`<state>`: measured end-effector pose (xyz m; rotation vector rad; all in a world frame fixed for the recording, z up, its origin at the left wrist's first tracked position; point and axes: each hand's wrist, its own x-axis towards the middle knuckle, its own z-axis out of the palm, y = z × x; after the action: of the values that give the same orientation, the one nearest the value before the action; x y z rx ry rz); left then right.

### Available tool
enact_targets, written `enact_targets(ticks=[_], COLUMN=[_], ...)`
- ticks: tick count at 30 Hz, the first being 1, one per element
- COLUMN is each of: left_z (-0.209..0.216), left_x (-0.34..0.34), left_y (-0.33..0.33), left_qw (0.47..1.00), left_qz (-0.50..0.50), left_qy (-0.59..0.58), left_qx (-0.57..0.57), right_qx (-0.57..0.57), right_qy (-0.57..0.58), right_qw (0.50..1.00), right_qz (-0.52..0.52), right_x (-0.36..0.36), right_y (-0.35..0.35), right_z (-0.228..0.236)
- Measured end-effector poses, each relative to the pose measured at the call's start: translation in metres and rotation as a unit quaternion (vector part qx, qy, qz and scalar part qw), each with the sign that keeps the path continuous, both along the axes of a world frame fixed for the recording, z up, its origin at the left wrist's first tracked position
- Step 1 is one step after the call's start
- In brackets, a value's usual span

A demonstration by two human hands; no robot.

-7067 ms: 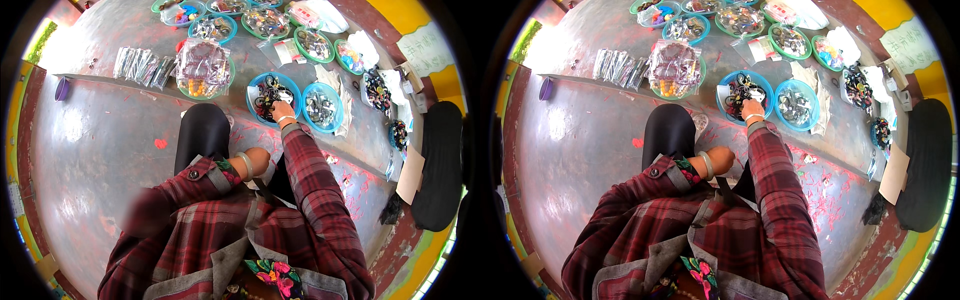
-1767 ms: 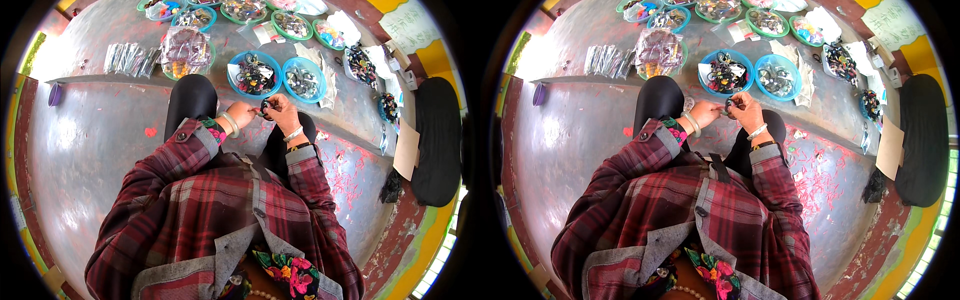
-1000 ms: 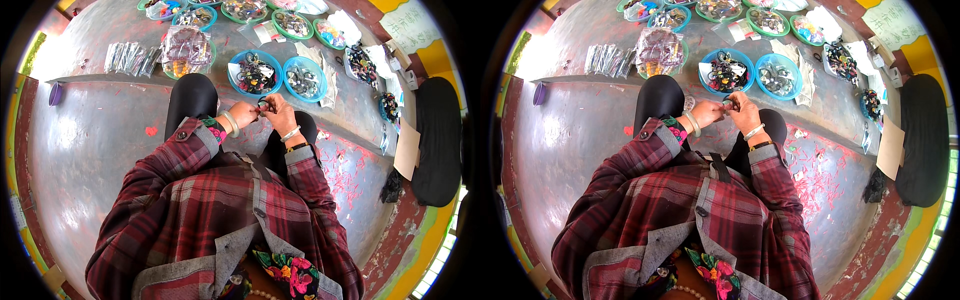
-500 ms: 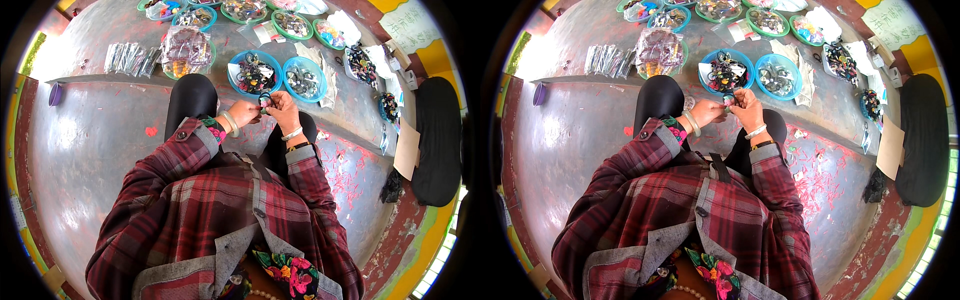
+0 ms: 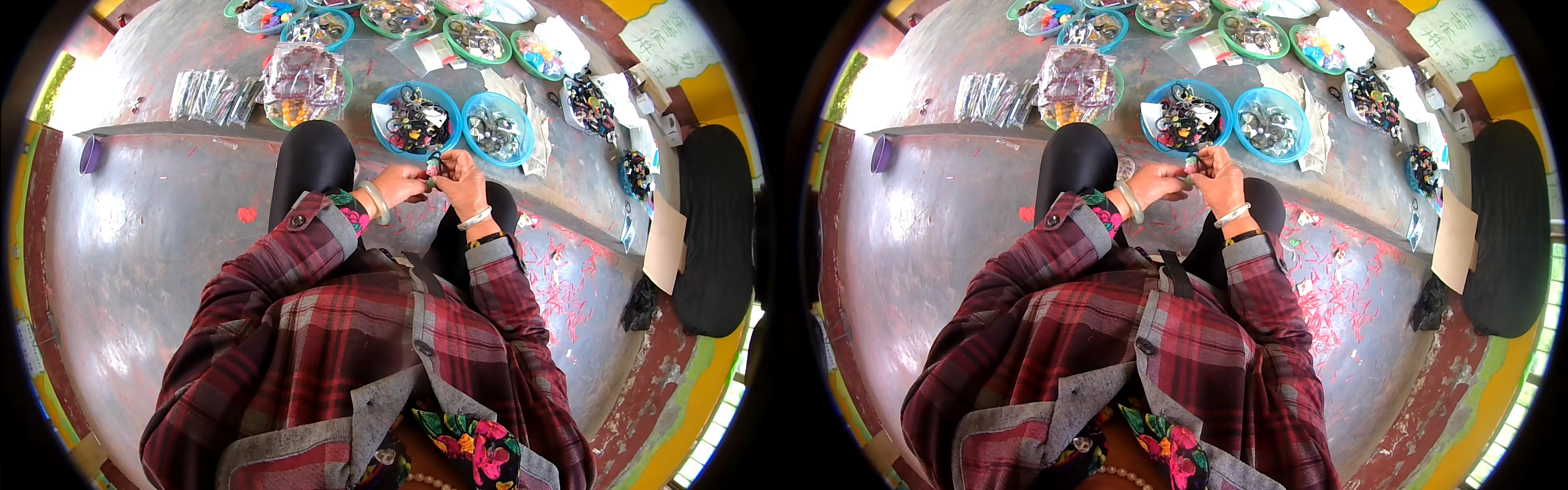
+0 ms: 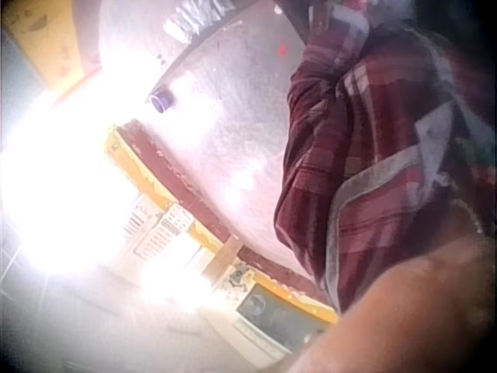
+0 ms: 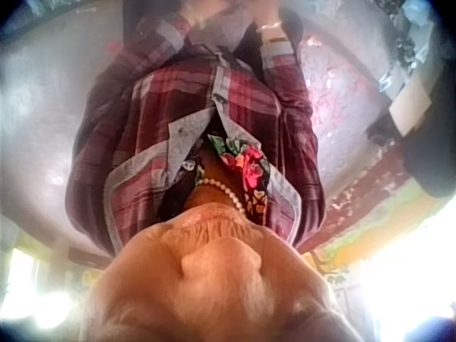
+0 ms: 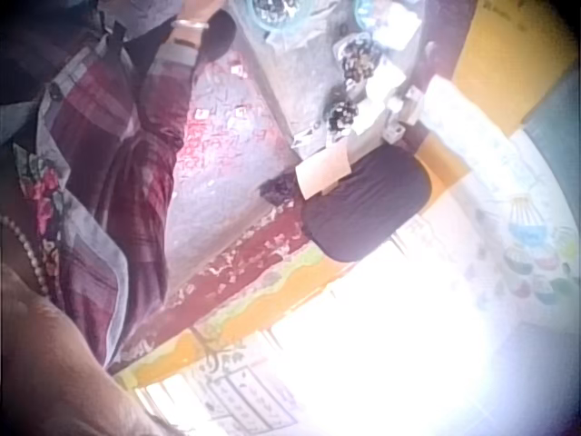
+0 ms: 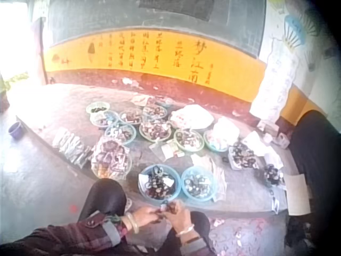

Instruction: The person sits on the floor and assembles small keychains by hand. They pick up small plastic charms and metal rings from blue bowls, link the components together, and place the finished items into a pile.

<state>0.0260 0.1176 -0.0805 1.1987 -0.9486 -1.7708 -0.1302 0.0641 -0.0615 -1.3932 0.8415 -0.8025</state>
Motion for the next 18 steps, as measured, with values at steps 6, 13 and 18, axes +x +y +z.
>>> enact_targets(ticks=[6,13,18], left_z=[0.017,0.014,0.010], left_x=[-0.003,0.002,0.005], left_y=[0.004,0.004,0.002], left_qw=[0.999,0.998,0.990], left_qz=[-0.005,0.011,0.097], left_qy=[-0.046,0.021,0.085], left_qx=[0.014,0.059,0.056], right_qx=[-0.013,0.020,-0.140], right_qy=[0.015,0.017,-0.015], right_qw=[0.999,0.998,0.987], right_qz=[0.037,0.060,-0.077], right_x=[0.003,-0.002,-0.007], right_y=[0.005,0.005,-0.002], right_z=[0.001,0.012,0.011])
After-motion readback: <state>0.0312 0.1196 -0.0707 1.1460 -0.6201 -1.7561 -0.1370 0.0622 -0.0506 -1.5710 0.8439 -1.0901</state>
